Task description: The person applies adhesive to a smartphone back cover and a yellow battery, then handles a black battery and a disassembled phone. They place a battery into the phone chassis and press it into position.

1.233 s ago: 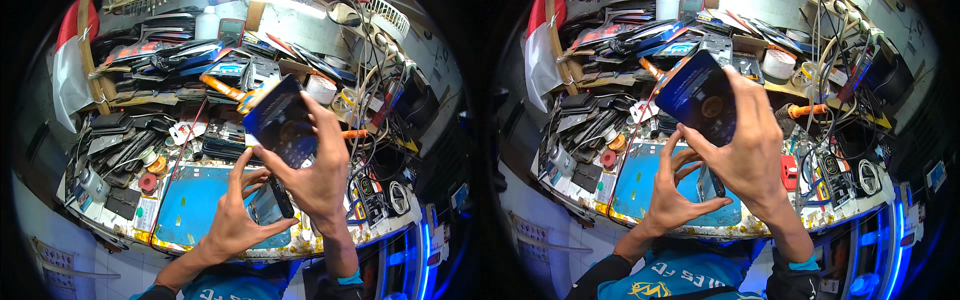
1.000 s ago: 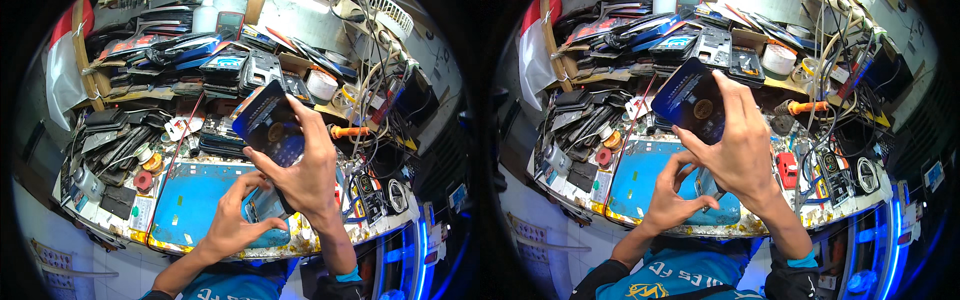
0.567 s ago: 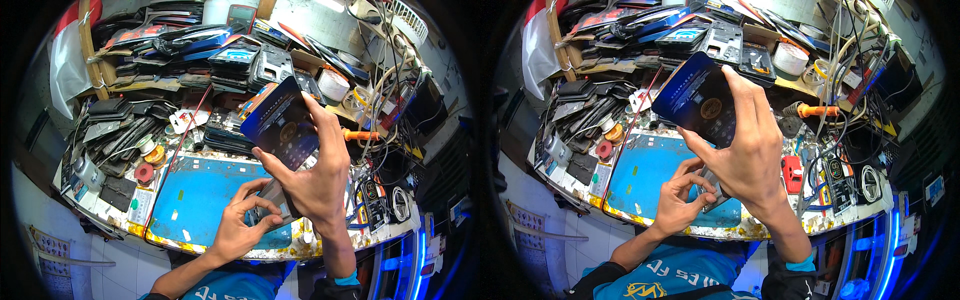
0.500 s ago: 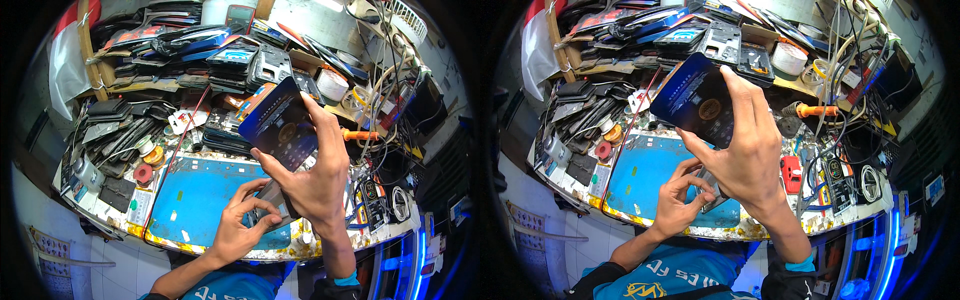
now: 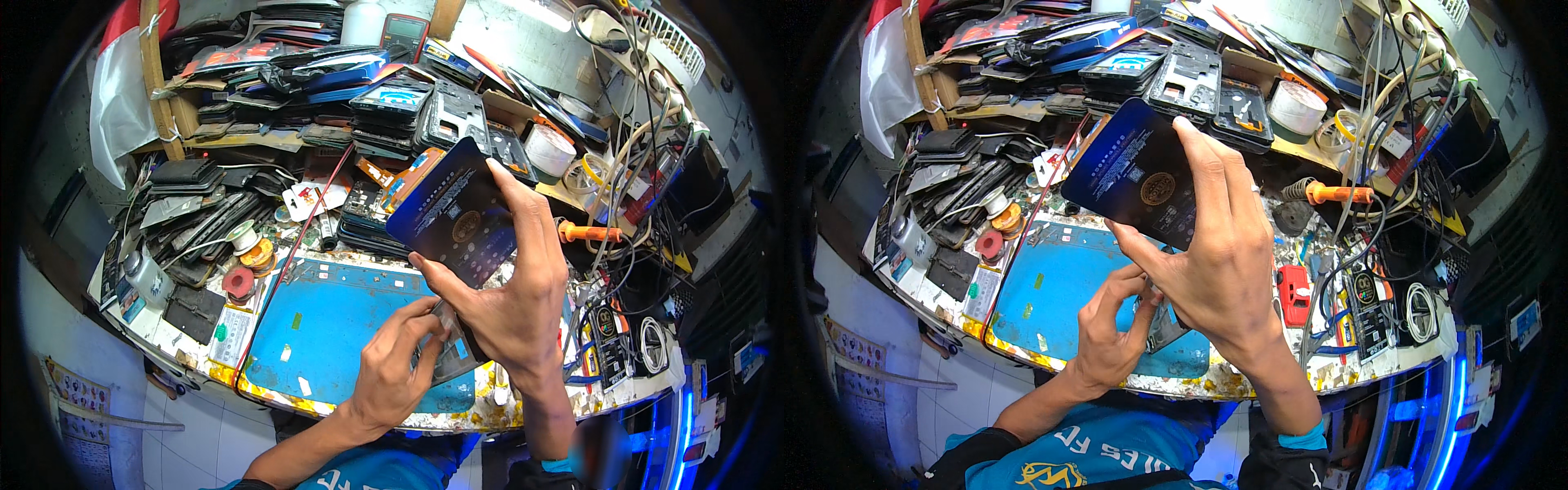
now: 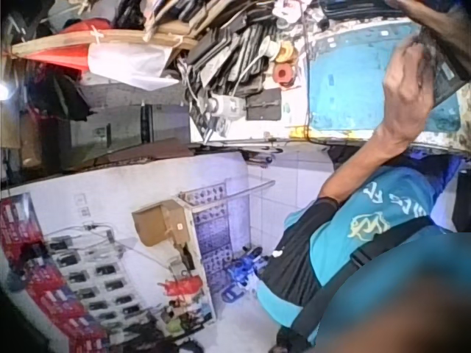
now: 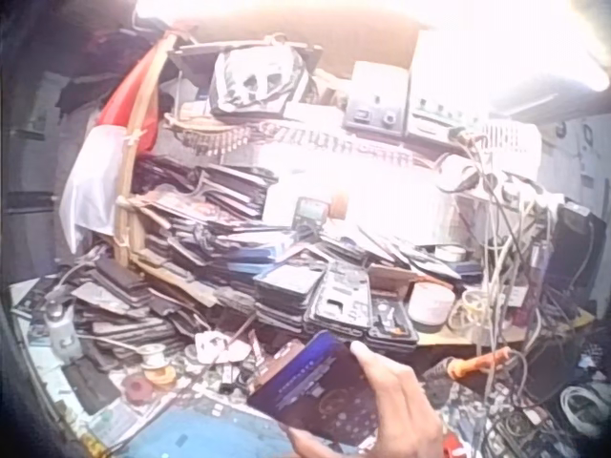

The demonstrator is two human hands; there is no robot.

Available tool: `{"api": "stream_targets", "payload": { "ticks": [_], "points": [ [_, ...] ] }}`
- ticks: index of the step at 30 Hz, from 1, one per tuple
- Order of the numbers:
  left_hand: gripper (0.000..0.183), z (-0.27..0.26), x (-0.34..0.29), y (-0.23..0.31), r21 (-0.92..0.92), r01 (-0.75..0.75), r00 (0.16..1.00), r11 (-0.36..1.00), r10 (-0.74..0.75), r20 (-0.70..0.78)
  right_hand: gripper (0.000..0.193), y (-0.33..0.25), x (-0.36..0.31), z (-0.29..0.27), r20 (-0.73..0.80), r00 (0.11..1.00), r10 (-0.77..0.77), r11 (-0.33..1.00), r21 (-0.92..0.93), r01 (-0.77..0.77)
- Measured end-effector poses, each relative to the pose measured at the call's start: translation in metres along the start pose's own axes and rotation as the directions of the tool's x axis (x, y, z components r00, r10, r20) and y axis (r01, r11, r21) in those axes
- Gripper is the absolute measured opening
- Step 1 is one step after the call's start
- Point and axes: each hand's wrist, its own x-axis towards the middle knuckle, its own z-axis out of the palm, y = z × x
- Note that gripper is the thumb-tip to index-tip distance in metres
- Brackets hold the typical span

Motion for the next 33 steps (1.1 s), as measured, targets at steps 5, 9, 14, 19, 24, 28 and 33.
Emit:
{"api": "stream_targets", "payload": {
  "ticks": [5,9,14,19,24,28,33],
  "points": [
    [0.032,-0.009,-0.003,-0.005,0.177,-0.182,0.979,0.967,0.161,0.125,0.08,-0.001,-0.001,0.0,-0.012,1.0,0.003,1.0,-0.01,-0.003],
    [0.032,-0.016,-0.003,-0.006,0.143,-0.205,0.968,0.968,0.179,0.177,0.079,-0.002,-0.001,0.0,-0.026,1.0,0.0,1.0,-0.026,0.0],
    [0.048,-0.027,-0.003,-0.002,0.001,-0.139,0.967,0.99,0.136,0.217,0.083,-0.002,0.0,0.0,-0.029,0.999,-0.024,0.999,-0.048,0.023],
    [0.06,-0.03,-0.004,-0.003,-0.01,-0.1,0.972,0.995,0.1,0.214,0.082,-0.006,-0.001,0.002,-0.046,0.999,-0.014,1.0,-0.027,0.013],
    [0.06,-0.03,-0.005,-0.006,-0.017,-0.067,0.98,0.998,0.069,0.187,0.08,-0.008,0.005,0.004,-0.1,0.994,0.033,0.998,0.047,-0.028],
    [0.061,-0.034,-0.008,-0.009,-0.151,0.035,0.989,0.988,-0.013,0.145,0.083,0.0,0.011,-0.007,-0.125,0.97,0.21,0.964,0.193,-0.184],
    [0.079,-0.045,-0.012,-0.011,-0.656,0.316,0.94,0.685,-0.319,0.12,0.09,0.003,-0.008,-0.038,-0.06,0.905,0.421,0.814,0.465,-0.348]
  ]
}}
